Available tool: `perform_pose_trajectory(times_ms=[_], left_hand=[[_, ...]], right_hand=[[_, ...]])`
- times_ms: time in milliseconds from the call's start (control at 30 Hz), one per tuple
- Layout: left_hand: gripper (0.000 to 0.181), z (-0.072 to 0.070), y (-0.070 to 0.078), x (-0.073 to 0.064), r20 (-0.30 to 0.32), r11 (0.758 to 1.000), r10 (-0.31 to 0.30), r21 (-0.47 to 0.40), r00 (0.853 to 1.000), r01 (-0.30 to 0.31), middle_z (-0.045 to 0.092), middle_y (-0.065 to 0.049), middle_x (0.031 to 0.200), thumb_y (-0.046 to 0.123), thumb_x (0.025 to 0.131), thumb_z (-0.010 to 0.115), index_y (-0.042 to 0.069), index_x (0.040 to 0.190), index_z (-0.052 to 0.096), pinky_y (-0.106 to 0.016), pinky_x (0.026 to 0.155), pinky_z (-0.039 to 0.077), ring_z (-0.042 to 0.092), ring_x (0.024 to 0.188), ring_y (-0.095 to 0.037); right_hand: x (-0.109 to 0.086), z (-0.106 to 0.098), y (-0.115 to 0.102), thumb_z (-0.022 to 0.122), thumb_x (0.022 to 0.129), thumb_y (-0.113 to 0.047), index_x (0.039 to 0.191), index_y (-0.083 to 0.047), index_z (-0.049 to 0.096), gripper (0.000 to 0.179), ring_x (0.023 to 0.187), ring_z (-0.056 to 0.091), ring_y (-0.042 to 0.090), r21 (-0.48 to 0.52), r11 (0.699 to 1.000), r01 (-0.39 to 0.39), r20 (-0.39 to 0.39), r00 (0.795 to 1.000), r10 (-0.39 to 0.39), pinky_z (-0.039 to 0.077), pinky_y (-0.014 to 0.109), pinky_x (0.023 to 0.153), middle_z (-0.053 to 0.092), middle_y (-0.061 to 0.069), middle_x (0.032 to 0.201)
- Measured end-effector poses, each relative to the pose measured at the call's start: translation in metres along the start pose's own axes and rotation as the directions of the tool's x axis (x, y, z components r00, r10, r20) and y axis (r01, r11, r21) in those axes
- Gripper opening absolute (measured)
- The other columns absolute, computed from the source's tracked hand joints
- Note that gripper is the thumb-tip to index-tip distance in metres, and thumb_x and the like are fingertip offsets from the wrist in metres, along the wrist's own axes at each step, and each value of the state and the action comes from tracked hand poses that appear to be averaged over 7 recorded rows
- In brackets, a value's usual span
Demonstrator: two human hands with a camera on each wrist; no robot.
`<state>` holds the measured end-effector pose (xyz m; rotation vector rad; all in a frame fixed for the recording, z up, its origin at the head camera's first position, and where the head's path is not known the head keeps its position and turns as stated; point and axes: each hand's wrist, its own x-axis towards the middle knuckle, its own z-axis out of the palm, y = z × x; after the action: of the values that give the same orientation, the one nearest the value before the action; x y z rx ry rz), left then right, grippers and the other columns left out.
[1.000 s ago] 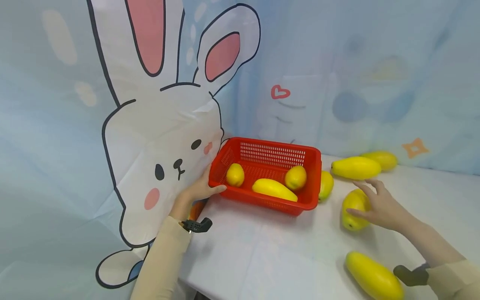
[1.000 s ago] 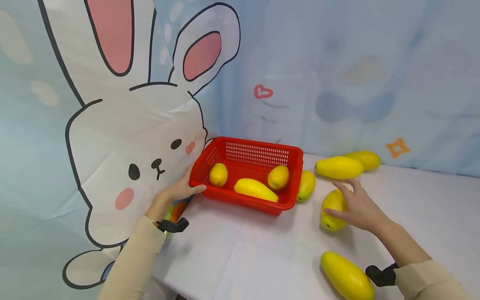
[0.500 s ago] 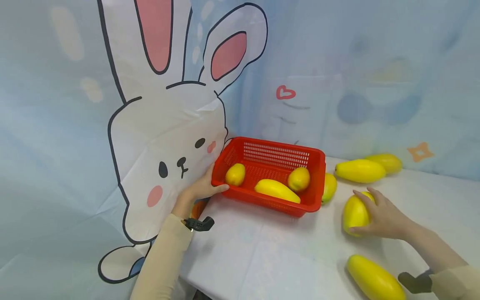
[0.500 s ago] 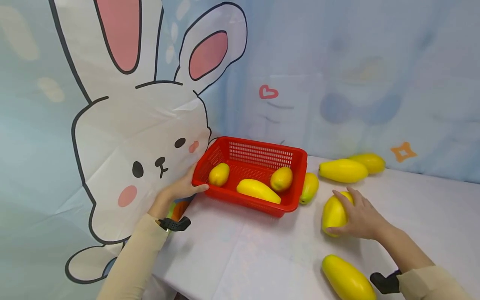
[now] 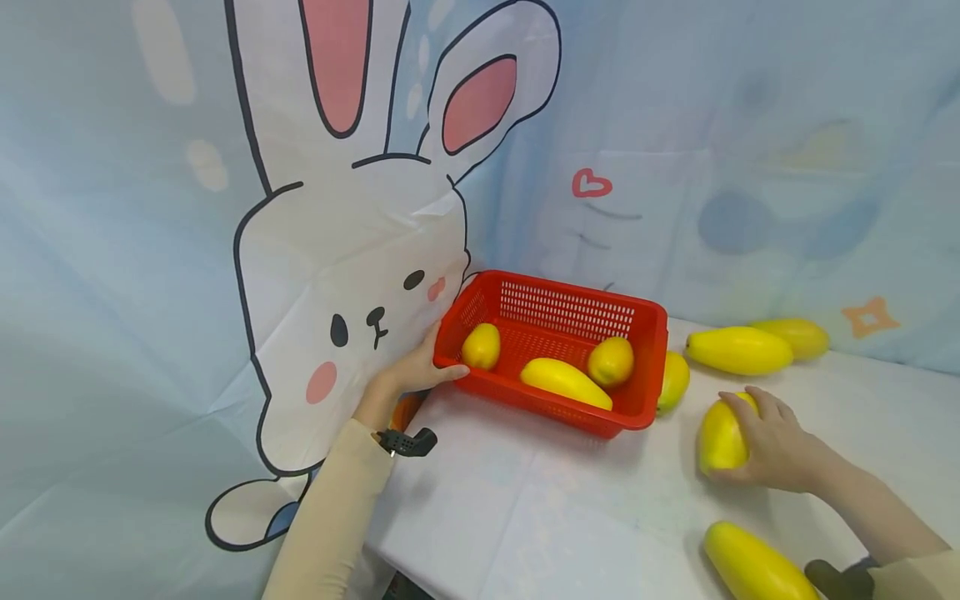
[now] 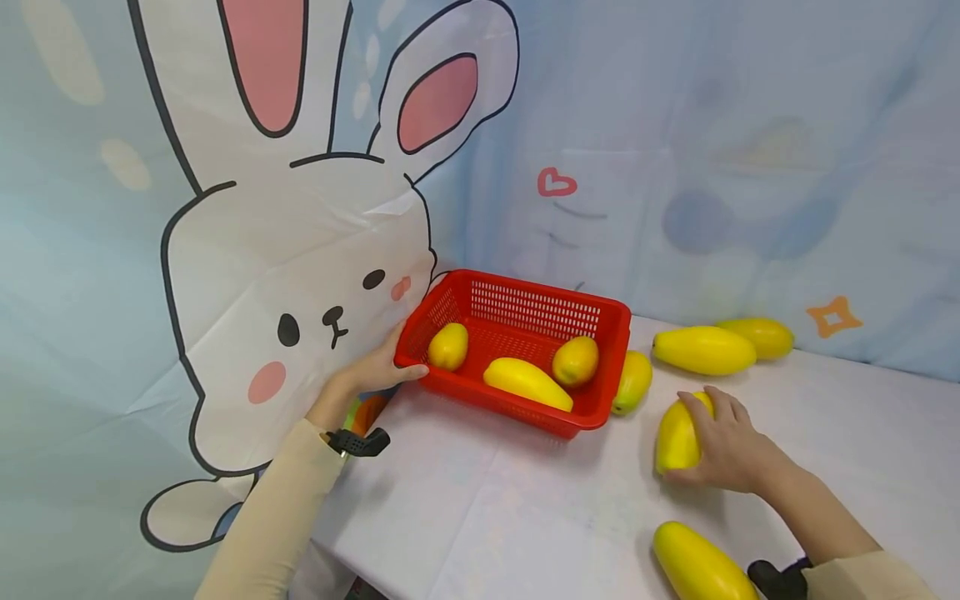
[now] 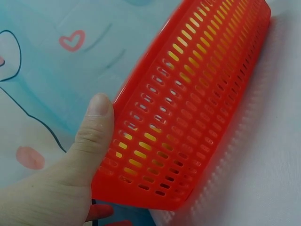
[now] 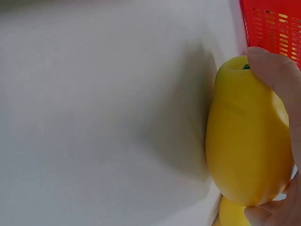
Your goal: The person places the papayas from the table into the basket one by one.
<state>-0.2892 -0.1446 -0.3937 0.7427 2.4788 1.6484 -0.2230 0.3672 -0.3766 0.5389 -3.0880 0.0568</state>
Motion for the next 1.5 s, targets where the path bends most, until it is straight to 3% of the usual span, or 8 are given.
perform_pose_trajectory(times_ms=[200,400,500,633,800,967,1200,1500], left_hand=[[0.098,0.001,0.002,0.000,-0.008,1.000,0.012,-0.017,1.000,-0.012,0.026,-0.010,0.149,0.021,0.082,0.071,0.018,0.152,0.003,-0.050,0.099,0.047,0.030,0.134,-0.038],[0.096,0.003,0.001,0.002,-0.002,0.996,0.067,-0.064,0.998,-0.067,0.025,-0.008,0.150,0.019,0.082,0.071,0.023,0.151,0.004,-0.056,0.101,0.042,0.027,0.136,-0.040],[0.095,0.003,0.003,0.001,-0.007,0.992,0.086,-0.091,0.996,-0.087,0.025,-0.005,0.150,0.014,0.082,0.070,0.026,0.151,0.005,-0.058,0.103,0.039,0.026,0.137,-0.041],[0.095,0.003,0.004,-0.001,-0.008,0.994,0.079,-0.074,0.997,-0.080,0.025,-0.004,0.151,0.014,0.082,0.070,0.025,0.151,0.005,-0.053,0.102,0.042,0.028,0.136,-0.036],[0.099,0.000,0.007,-0.002,-0.004,0.995,0.087,-0.045,0.996,-0.087,0.022,-0.008,0.153,0.015,0.082,0.070,0.022,0.152,0.001,-0.051,0.102,0.043,0.029,0.135,-0.033],[0.101,-0.002,0.010,0.000,-0.008,0.992,0.116,-0.046,0.993,-0.117,0.018,-0.007,0.155,0.015,0.081,0.071,0.024,0.152,0.000,-0.055,0.105,0.038,0.028,0.136,-0.030],[0.101,-0.008,0.009,0.000,-0.012,0.997,0.059,-0.039,0.998,-0.059,0.021,-0.010,0.153,0.019,0.081,0.071,0.015,0.152,-0.001,-0.050,0.102,0.044,0.029,0.135,-0.036],[0.102,-0.004,0.007,0.002,0.005,0.995,0.088,-0.044,0.996,-0.088,0.020,-0.003,0.154,0.018,0.081,0.073,0.025,0.152,0.000,-0.049,0.107,0.039,0.031,0.135,-0.026]], right_hand=[[0.002,-0.004,0.008,0.075,0.062,-0.066,0.139,0.009,0.025,0.120,0.112,0.030,0.061,0.048,0.999,-0.006,-0.024,1.000,0.007,0.034,0.075,0.085,0.019,0.045,0.133],[-0.001,-0.004,0.011,0.077,0.062,-0.064,0.142,0.008,0.023,0.120,0.112,0.032,0.059,0.081,0.997,0.009,-0.051,0.999,-0.005,0.034,0.075,0.085,0.018,0.043,0.135],[-0.002,-0.009,0.009,0.079,0.061,-0.062,0.144,0.007,0.020,0.123,0.113,0.030,0.057,0.087,0.996,0.028,-0.109,0.994,-0.018,0.034,0.075,0.084,0.017,0.042,0.137],[-0.004,-0.020,0.005,0.084,0.058,-0.055,0.145,0.005,0.020,0.123,0.112,0.032,0.057,0.065,0.994,0.083,-0.234,0.970,-0.065,0.036,0.076,0.080,0.019,0.041,0.137],[-0.001,-0.037,-0.005,0.091,0.052,-0.041,0.145,0.001,0.023,0.123,0.108,0.035,0.056,0.043,0.985,0.168,-0.366,0.920,-0.141,0.038,0.076,0.074,0.021,0.037,0.140],[0.010,-0.054,-0.027,0.093,0.051,-0.031,0.146,-0.002,0.026,0.120,0.107,0.037,0.054,0.055,0.975,0.214,-0.444,0.880,-0.168,0.041,0.074,0.073,0.020,0.032,0.143],[0.041,-0.072,-0.068,0.089,0.059,-0.036,0.150,-0.010,0.019,0.118,0.112,0.039,0.054,0.087,0.977,0.193,-0.406,0.903,-0.142,0.046,0.069,0.077,0.014,0.026,0.151],[0.072,-0.064,-0.086,0.080,0.064,-0.057,0.150,-0.011,0.018,0.116,0.116,0.039,0.052,0.105,0.980,0.167,-0.252,0.958,-0.136,0.050,0.063,0.079,0.013,0.027,0.151]])
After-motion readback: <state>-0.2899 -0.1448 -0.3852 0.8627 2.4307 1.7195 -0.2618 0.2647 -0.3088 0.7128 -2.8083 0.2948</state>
